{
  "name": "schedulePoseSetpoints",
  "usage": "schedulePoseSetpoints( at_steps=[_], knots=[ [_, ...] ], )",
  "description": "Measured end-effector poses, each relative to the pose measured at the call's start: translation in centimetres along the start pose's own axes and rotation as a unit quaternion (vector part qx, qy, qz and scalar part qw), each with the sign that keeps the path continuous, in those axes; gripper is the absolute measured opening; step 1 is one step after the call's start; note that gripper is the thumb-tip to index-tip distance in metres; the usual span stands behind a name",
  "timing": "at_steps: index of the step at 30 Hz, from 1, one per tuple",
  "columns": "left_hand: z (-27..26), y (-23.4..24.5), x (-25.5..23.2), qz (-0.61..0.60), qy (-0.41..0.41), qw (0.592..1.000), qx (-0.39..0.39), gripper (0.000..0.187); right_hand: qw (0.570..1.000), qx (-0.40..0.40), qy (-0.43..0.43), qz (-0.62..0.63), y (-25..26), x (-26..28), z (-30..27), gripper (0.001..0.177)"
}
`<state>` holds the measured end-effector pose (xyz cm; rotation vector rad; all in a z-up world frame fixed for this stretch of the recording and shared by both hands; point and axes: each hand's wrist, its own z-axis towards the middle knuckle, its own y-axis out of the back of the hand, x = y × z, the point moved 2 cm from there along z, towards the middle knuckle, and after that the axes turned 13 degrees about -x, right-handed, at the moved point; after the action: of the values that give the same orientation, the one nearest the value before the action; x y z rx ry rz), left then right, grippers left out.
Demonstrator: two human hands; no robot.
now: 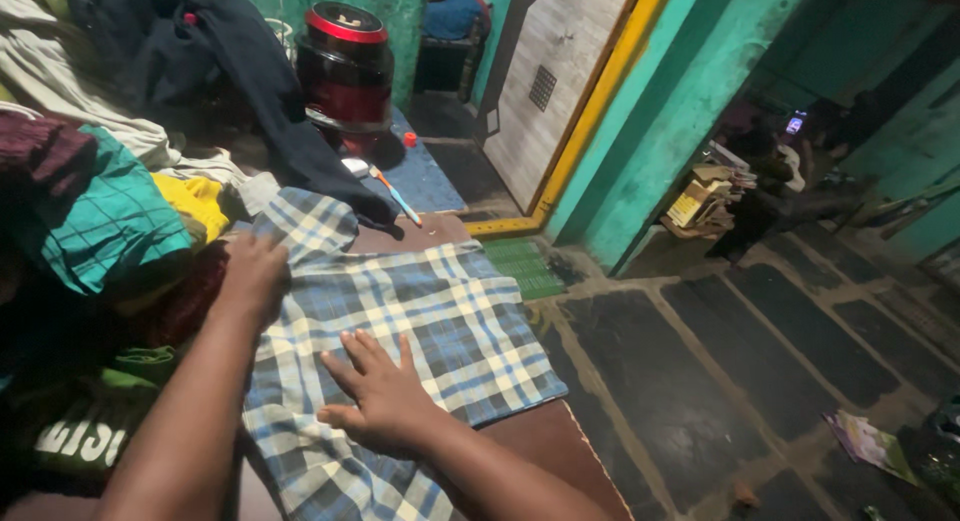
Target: The person folds a plaid shirt and then folds a pair of dark pants on a table.
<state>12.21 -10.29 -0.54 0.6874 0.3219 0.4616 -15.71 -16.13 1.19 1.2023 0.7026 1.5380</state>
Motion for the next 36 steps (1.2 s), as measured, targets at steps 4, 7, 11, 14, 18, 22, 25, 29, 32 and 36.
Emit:
schedulePoseSetpoints(
  at_steps=[4,7,11,14,18,22,25,29,32,36],
  knots=[
    [-0.4,0.6,-0.7,0.084,-0.088,0.992,0.028,0.026,1.000,0.022,-0.009,0.003,0.4,0.6,0.2,0.084],
    [-1.1,-0.1,-1.3,0.177,-0.098,0.979,-0.040,0.030,0.999,0.027,-0.016,0.011,0.3,0.8,-0.1,0.086],
    [-2.4,-1.2,-3.8,0.038,-0.028,0.997,0.057,0.038,0.999,0.017,-0.030,-0.005,-1.1,0.6,-0.4,0.086],
    [-3.9,-0.7,-7.4,-0.031,0.078,0.948,0.308,0.054,0.992,0.081,-0.052,-0.079,-1.6,0.3,-0.5,0.079],
    [-4.6,0.8,-7.0,-0.029,0.072,0.944,0.322,0.066,0.998,0.039,-0.055,-0.014,-0.9,1.5,-0.6,0.086],
    [-5.6,1.9,-5.6,-0.061,0.018,0.964,0.259,0.065,0.998,0.003,-0.054,0.021,0.4,1.4,-1.0,0.083],
    [-5.2,4.0,-6.5,-0.050,0.000,0.958,0.282,0.062,0.992,-0.022,-0.126,-0.007,1.6,-2.1,1.1,0.077],
    [-9.4,10.4,-12.2,-0.200,-0.106,0.941,0.252,0.063,0.975,-0.087,-0.169,-0.113,3.5,-8.6,0.2,0.077],
    [-14.8,15.4,-15.4,-0.243,-0.206,0.885,0.340,0.078,0.965,-0.045,-0.221,-0.131,3.3,-11.5,-0.6,0.077],
    [-16.6,18.6,-14.7,-0.266,-0.215,0.848,0.404,0.095,0.964,-0.043,-0.217,-0.149,2.6,-12.0,-0.5,0.079]
  ],
)
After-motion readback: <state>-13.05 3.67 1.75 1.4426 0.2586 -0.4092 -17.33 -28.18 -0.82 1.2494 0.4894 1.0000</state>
